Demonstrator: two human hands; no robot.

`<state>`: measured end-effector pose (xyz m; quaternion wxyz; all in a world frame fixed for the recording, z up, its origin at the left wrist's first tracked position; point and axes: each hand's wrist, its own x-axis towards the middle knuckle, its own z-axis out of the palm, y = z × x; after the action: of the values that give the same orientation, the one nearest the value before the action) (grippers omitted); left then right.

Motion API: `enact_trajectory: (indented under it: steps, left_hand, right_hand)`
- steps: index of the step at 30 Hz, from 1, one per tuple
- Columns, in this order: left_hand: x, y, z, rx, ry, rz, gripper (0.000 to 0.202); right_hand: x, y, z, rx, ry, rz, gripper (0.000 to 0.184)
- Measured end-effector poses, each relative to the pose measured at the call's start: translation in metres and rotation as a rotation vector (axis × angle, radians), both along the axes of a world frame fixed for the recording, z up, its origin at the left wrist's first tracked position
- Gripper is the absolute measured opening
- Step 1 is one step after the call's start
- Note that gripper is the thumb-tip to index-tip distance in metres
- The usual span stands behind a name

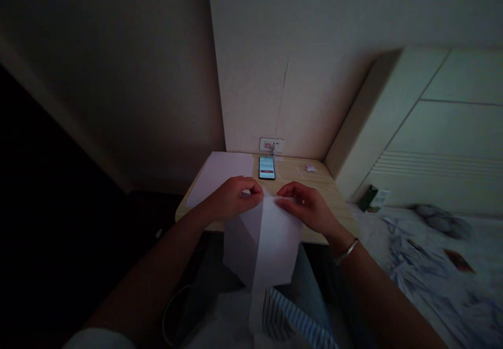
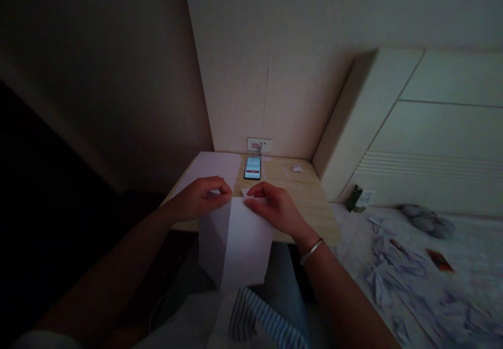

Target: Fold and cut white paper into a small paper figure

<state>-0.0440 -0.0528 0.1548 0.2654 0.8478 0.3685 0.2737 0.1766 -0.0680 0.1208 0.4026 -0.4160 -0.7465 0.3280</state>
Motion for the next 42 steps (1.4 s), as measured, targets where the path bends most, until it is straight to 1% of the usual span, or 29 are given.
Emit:
enact_trajectory:
  steps: [2, 4, 5, 7, 9, 11, 12, 13, 15, 17, 21, 25, 35, 42]
  left_hand:
    - [-0.002, 0.010, -0.006, 0.091, 0.098, 0.092, 0.017]
    - [0.001, 0.022, -0.019, 0.198, 0.227, 0.138, 0.020]
    - [0.003, 0.027, -0.029, 0.236, 0.292, 0.157, 0.022]
    - [0.012, 0.037, -0.054, 0.305, 0.341, 0.219, 0.026]
    - [0.020, 0.044, -0.084, 0.305, 0.383, 0.166, 0.033]
    - [0.028, 0.048, -0.114, 0.248, 0.430, 0.056, 0.038]
    - [0.031, 0.049, -0.126, 0.227, 0.440, 0.028, 0.039]
    - [0.033, 0.050, -0.137, 0.213, 0.440, 0.023, 0.041]
    - [0.036, 0.051, -0.150, 0.203, 0.430, 0.021, 0.042]
    - [0.038, 0.052, -0.155, 0.236, 0.408, 0.035, 0.043]
    - [0.040, 0.052, -0.155, 0.296, 0.423, 0.069, 0.044]
    - [0.041, 0.050, -0.155, 0.267, 0.467, 0.117, 0.044]
    - [0.041, 0.048, -0.153, 0.187, 0.493, 0.141, 0.044]
    - [0.040, 0.048, -0.155, 0.182, 0.494, 0.133, 0.045]
  right_hand:
    - [0.010, 0.011, -0.015, -0.177, 0.062, -0.028, 0.025]
    - [0.019, 0.023, -0.035, -0.252, 0.059, -0.085, 0.028]
    - [0.023, 0.029, -0.046, -0.270, 0.006, -0.139, 0.029]
    - [0.028, 0.038, -0.068, -0.260, -0.228, -0.293, 0.028]
    - [0.033, 0.044, -0.085, -0.252, -0.309, -0.375, 0.025]
    - [0.036, 0.046, -0.095, -0.238, -0.363, -0.429, 0.022]
    - [0.037, 0.045, -0.097, -0.229, -0.385, -0.447, 0.020]
    - [0.037, 0.045, -0.099, -0.219, -0.404, -0.464, 0.019]
    - [0.037, 0.042, -0.100, -0.204, -0.438, -0.490, 0.019]
    - [0.036, 0.040, -0.101, -0.196, -0.463, -0.509, 0.020]
    - [0.033, 0.037, -0.104, -0.188, -0.493, -0.532, 0.022]
    - [0.032, 0.035, -0.106, -0.185, -0.511, -0.548, 0.021]
    - [0.030, 0.030, -0.103, -0.186, -0.505, -0.532, 0.017]
    - [0.030, 0.028, -0.102, -0.209, -0.454, -0.535, 0.016]
